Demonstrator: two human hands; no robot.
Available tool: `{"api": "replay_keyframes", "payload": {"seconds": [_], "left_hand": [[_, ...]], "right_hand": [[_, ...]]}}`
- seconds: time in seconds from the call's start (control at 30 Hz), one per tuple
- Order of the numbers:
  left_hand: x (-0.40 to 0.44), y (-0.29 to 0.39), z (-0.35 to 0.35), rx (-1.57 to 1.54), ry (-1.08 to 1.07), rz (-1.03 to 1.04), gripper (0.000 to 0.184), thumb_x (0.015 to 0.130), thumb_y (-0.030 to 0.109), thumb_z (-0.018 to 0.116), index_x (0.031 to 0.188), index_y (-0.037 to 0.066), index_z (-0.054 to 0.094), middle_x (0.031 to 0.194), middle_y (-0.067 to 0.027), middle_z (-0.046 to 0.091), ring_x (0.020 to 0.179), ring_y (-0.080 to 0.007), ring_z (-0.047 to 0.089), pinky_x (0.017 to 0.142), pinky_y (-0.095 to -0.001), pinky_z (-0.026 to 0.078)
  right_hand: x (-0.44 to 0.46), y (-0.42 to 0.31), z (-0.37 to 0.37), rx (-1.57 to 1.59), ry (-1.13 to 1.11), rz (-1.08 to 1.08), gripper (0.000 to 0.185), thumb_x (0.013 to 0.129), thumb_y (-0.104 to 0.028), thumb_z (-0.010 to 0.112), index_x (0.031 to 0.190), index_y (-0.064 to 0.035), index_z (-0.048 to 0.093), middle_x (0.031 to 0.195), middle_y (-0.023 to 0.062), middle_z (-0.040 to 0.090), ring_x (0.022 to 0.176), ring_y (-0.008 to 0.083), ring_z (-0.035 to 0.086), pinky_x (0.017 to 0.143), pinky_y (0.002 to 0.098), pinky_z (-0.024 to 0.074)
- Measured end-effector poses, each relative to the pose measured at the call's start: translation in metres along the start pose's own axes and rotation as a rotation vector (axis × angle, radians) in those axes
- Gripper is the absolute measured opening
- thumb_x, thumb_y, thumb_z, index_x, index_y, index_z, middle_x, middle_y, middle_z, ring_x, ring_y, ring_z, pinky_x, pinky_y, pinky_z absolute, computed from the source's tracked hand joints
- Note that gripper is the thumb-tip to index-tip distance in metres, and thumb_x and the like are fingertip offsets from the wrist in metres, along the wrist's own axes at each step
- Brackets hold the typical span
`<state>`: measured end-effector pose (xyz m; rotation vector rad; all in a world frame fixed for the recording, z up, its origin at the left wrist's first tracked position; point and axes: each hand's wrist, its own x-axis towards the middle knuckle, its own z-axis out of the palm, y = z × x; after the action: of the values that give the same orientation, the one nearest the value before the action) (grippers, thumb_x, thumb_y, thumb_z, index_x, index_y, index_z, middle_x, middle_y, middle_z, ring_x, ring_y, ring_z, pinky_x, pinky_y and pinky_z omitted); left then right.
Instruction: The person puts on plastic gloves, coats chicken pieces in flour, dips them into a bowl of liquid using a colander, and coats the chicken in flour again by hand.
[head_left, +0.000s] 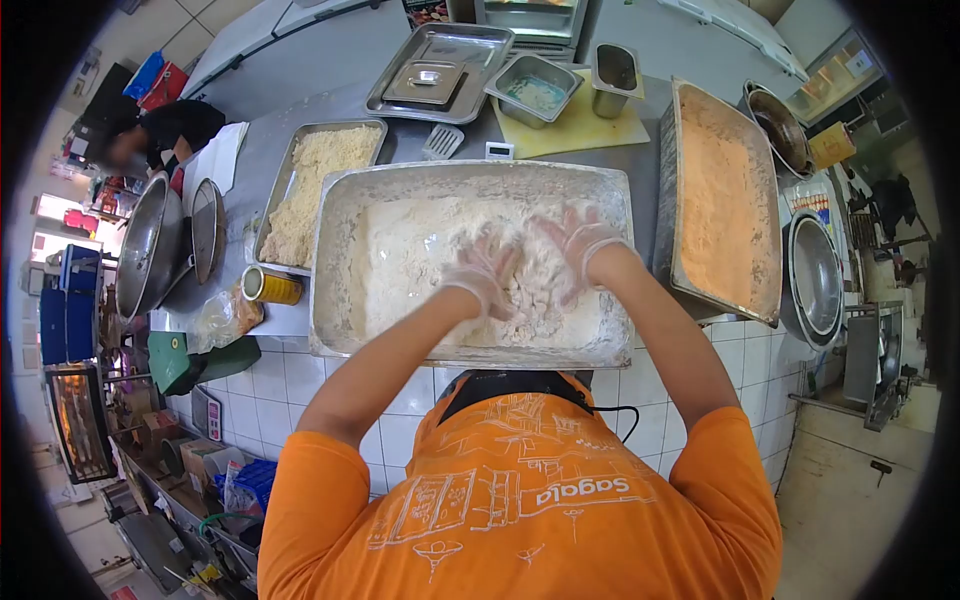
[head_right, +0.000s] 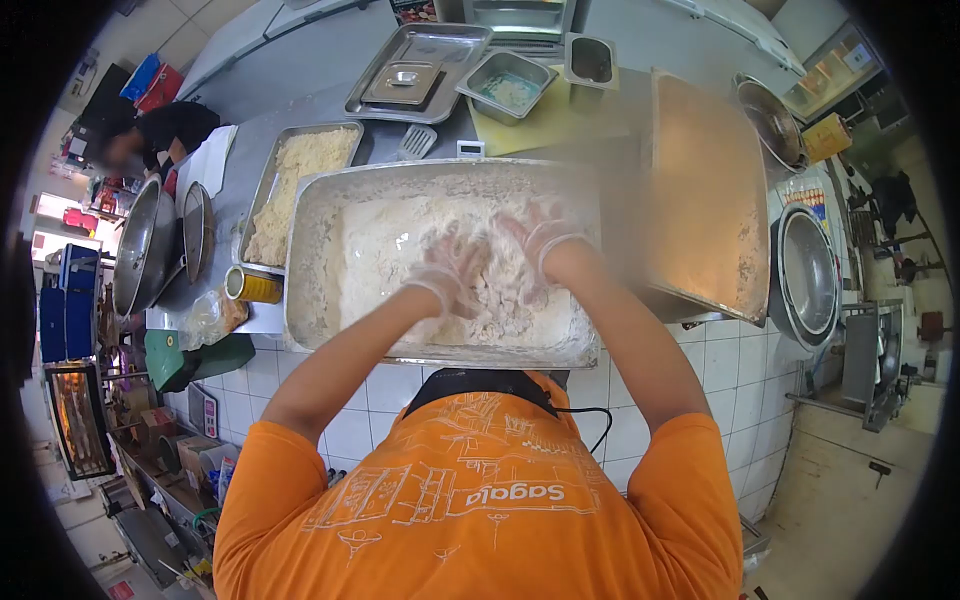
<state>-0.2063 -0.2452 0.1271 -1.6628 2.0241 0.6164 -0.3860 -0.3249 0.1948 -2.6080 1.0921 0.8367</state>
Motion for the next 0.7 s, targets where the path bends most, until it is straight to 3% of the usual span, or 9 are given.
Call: {"api": "replay_keyframes", "payload": {"seconds": [0.1,0.17,0.2,0.23,0.33,0.43,0.53,0.63,0.7], "left_hand": [[-0.02,0.044,-0.021,-0.109,-0.095,-0.089,0.108,0.071,0.053,0.072,0.153,0.026,0.008,0.158,-0.0172,-0.002,0.14,-0.0478,0.015,0.104,-0.0602,0.031],[-0.017,0.052,-0.016,-0.07,-0.096,-0.13,0.104,0.073,0.047,0.073,0.153,0.028,0.009,0.158,-0.0168,-0.001,0.139,-0.0474,0.021,0.1,-0.0601,0.037],[-0.019,0.053,-0.019,-0.074,-0.047,-0.142,0.091,0.077,0.036,0.073,0.15,0.026,0.02,0.158,-0.0172,0.004,0.137,-0.0457,0.027,0.096,-0.0531,0.044],[-0.005,0.046,-0.01,-0.141,0.041,-0.106,0.084,0.077,0.035,0.073,0.147,0.025,0.026,0.156,-0.0169,0.01,0.135,-0.0463,0.03,0.094,-0.0532,0.045],[0.028,0.017,0.018,-0.247,0.192,-0.028,0.065,0.078,0.029,0.073,0.135,0.02,0.043,0.147,-0.0174,0.031,0.125,-0.0459,0.042,0.091,-0.0505,0.048],[0.03,-0.014,-0.005,-0.256,0.185,-0.034,0.049,0.079,0.023,0.07,0.123,0.011,0.052,0.129,-0.0206,0.051,0.113,-0.0412,0.055,0.088,-0.0439,0.05],[0.043,-0.059,0.001,-0.455,0.276,-0.049,0.047,0.079,0.022,0.069,0.119,0.004,0.053,0.114,-0.0232,0.061,0.106,-0.0369,0.06,0.086,-0.041,0.05],[0.025,-0.075,-0.018,-0.591,0.373,0.077,0.05,0.077,0.025,0.07,0.117,-0.001,0.053,0.107,-0.0251,0.064,0.101,-0.0351,0.062,0.084,-0.0387,0.05],[0.009,-0.069,-0.035,-0.729,0.343,0.064,0.051,0.076,0.027,0.071,0.115,-0.001,0.056,0.105,-0.0255,0.065,0.099,-0.0352,0.063,0.084,-0.0386,0.05]], "right_hand": [[0.013,-0.018,0.018,-0.051,-0.172,0.01,0.127,0.055,-0.044,0.088,0.152,-0.0328,0.008,0.158,0.0156,0.006,0.138,0.0476,0.024,0.104,0.0568,0.0371],[0.024,-0.024,0.042,0.079,-0.106,0.072,0.127,0.054,-0.028,0.091,0.152,-0.0341,0.009,0.158,0.014,0.003,0.134,0.0461,0.032,0.105,0.0524,0.0393],[0.025,-0.029,0.047,0.128,-0.078,0.108,0.126,0.054,-0.024,0.091,0.151,-0.034,0.011,0.158,0.0137,0.005,0.133,0.0458,0.034,0.104,0.0514,0.0402],[0.027,-0.028,0.046,0.173,-0.04,0.148,0.125,0.054,-0.021,0.091,0.151,-0.0338,0.013,0.158,0.0133,0.007,0.132,0.0454,0.036,0.104,0.0505,0.0412],[0.035,-0.02,0.046,0.277,-0.018,0.139,0.124,0.054,-0.03,0.089,0.151,-0.0299,0.011,0.155,0.0204,0.011,0.127,0.0491,0.04,0.102,0.0471,0.043],[0.043,-0.019,0.045,0.294,0.053,0.128,0.108,0.061,-0.02,0.084,0.149,-0.0248,0.022,0.153,0.0225,0.018,0.124,0.0432,0.046,0.1,0.0429,0.0453],[0.08,-0.008,0.07,0.442,0.247,0.237,0.08,0.076,-0.012,0.07,0.145,-0.0197,0.031,0.136,0.0205,0.045,0.121,0.0373,0.051,0.1,0.04,0.0443],[0.093,0.01,0.073,0.575,0.323,0.096,0.088,0.07,-0.013,0.078,0.145,-0.0133,0.032,0.125,0.028,0.054,0.112,0.0363,0.058,0.096,0.0384,0.0469],[0.051,-0.002,0.026,0.686,0.202,0.125,0.088,0.071,-0.016,0.078,0.145,-0.0114,0.032,0.119,0.0266,0.058,0.109,0.0346,0.059,0.094,0.0371,0.0475]]}}
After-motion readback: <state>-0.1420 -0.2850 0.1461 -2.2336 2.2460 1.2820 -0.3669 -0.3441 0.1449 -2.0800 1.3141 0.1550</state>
